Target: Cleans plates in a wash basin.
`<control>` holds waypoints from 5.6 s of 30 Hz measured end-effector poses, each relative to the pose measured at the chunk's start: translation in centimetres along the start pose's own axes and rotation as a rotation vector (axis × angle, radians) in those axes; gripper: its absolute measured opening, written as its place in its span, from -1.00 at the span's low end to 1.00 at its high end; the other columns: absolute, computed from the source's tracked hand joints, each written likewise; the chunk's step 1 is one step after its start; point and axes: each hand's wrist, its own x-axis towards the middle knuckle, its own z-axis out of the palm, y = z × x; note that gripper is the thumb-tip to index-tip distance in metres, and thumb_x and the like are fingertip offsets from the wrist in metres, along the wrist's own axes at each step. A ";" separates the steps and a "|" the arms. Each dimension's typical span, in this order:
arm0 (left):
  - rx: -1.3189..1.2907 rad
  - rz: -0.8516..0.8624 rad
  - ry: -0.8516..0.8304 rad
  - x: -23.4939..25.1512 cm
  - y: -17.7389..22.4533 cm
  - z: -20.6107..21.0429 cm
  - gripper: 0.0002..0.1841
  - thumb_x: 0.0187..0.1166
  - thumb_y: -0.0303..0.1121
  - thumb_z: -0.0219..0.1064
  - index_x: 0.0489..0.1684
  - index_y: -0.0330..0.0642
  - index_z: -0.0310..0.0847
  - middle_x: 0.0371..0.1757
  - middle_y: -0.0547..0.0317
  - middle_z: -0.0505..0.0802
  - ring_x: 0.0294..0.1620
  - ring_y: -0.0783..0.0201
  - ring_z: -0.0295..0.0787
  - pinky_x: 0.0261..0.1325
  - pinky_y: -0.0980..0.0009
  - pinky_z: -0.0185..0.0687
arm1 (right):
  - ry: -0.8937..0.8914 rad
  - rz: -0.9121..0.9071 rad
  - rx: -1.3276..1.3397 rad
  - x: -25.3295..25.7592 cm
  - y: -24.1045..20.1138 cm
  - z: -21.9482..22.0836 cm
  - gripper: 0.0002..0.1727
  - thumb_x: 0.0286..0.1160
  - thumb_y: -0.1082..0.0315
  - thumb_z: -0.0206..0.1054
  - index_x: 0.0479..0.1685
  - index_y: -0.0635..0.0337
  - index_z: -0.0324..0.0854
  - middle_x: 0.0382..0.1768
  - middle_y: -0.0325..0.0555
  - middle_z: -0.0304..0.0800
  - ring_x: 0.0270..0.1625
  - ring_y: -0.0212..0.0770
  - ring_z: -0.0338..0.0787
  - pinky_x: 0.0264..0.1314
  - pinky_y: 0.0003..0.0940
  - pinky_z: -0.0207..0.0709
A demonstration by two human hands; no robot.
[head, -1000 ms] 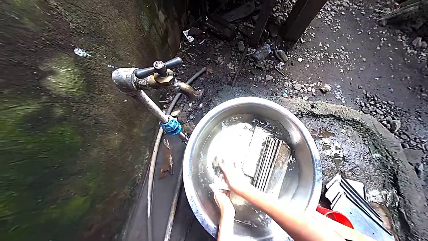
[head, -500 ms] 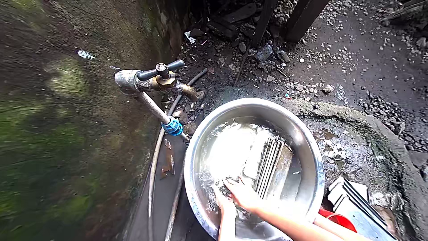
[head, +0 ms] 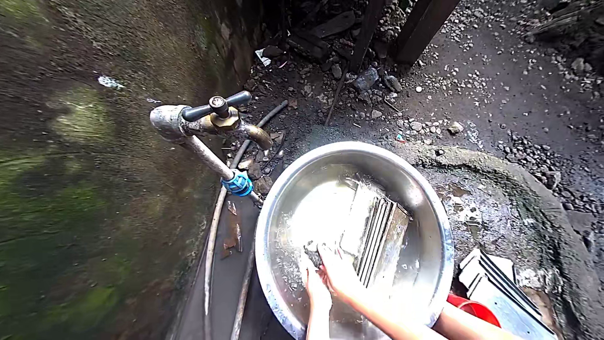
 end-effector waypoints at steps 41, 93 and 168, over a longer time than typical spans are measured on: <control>0.081 -0.051 0.041 0.6 0.7 -1.0 -0.55 0.89 -0.44 -0.12 0.68 -0.45 0.09 0.53 -0.46 0.45 0.37 -0.10 0.54 0.38 0.02 0.49 | -0.107 0.093 0.115 6.5 1.0 -4.2 -0.39 0.84 0.31 -0.05 0.86 0.17 0.09 0.86 0.21 0.02 0.91 0.09 0.02 0.91 -0.03 -0.11; 1.417 0.645 -0.503 3.2 4.0 3.8 -0.59 0.71 -0.51 0.03 0.37 -0.16 0.74 0.65 -0.15 0.56 0.73 -0.16 0.35 0.77 -0.04 0.12 | 0.335 0.706 1.927 0.7 1.9 -0.4 -0.52 0.95 0.11 -0.30 0.50 0.25 0.28 0.05 0.06 0.64 -0.08 -0.17 0.75 -0.15 -0.25 0.68; 1.193 0.626 -0.287 7.7 5.3 13.7 -0.72 0.59 -0.56 0.23 0.16 -0.43 0.75 0.41 -0.28 0.72 0.55 -0.12 0.56 0.66 0.08 0.30 | 0.282 0.780 1.620 0.8 2.9 0.5 -0.64 0.91 0.31 -0.10 0.33 0.44 0.40 -0.13 0.08 0.59 -0.21 -0.20 0.62 -0.14 -0.28 0.56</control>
